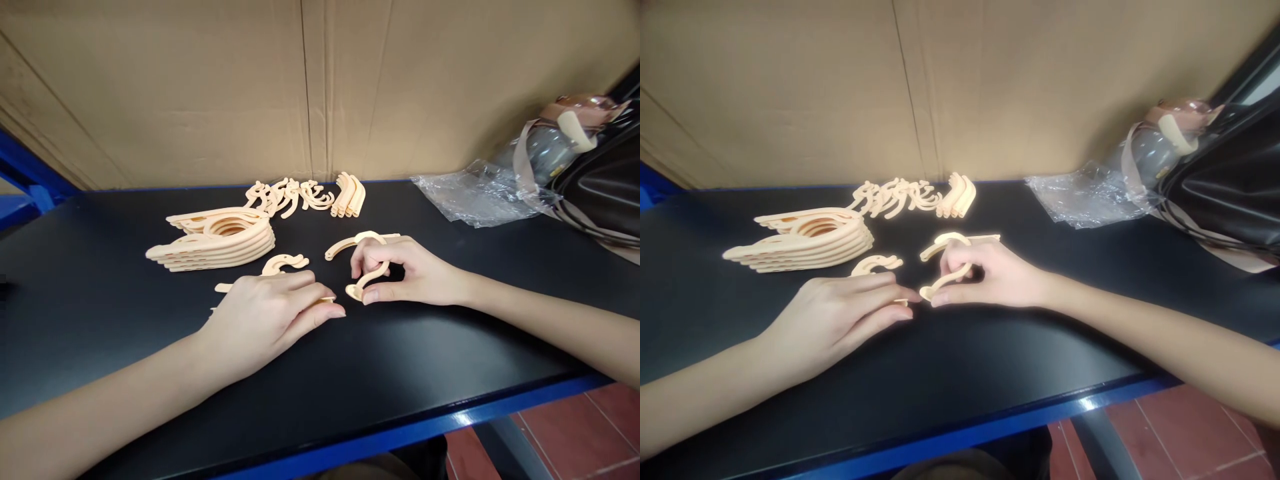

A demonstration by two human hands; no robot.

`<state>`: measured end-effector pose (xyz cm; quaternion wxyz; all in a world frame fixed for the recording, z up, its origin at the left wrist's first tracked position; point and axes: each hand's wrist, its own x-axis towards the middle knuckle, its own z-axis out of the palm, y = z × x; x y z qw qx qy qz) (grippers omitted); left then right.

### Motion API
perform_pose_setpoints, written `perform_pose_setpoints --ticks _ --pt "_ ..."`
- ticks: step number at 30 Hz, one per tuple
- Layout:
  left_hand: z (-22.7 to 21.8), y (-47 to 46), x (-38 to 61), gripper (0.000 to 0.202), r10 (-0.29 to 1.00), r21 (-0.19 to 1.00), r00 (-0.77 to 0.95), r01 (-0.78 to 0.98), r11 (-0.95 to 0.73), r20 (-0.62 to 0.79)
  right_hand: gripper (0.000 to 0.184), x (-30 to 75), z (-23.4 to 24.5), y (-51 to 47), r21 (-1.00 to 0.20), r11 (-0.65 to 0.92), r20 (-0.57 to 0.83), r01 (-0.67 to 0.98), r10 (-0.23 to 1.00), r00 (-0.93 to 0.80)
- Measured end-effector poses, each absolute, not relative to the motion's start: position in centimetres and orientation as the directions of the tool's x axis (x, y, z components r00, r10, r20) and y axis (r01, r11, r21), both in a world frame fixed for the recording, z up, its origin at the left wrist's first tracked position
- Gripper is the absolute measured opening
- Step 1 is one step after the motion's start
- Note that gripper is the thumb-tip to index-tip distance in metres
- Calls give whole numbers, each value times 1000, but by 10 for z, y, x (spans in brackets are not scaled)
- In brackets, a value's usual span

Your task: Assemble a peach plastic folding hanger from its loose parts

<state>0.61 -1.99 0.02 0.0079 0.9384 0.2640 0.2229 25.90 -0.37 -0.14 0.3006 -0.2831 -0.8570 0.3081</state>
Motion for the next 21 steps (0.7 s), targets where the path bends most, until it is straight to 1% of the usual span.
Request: perform_pose_setpoints --ticks 3,6,8,10,13,15,18,21 --pt "0 -22 6 47 449 60 756 481 -875 477 39 258 -2 -3 -719 635 328 282 668 -667" --pt "0 -23 7 49 412 -13 764 481 -877 496 39 257 -2 -3 -760 600 306 249 669 -677" --pt "-2 -23 8 49 408 -27 773 480 -877 486 39 256 -2 -2 -773 586 297 242 672 -679" --pt "-3 -22 8 51 409 -16 774 475 -880 484 37 256 -2 -2 -773 585 293 246 672 -681" --pt "-4 -18 8 51 362 -1 805 411 -912 470 26 257 -2 -2 -770 587 288 250 669 -685" --pt "-3 -17 8 52 308 -30 822 366 -930 480 18 258 -1 -2 -777 576 278 251 673 -685" --pt "-1 -17 7 45 265 -73 813 350 -934 518 14 258 0 -2 -800 549 261 242 682 -683" --pt "2 -19 7 35 264 -82 812 356 -931 520 15 257 0 -1 -812 540 253 223 668 -700"
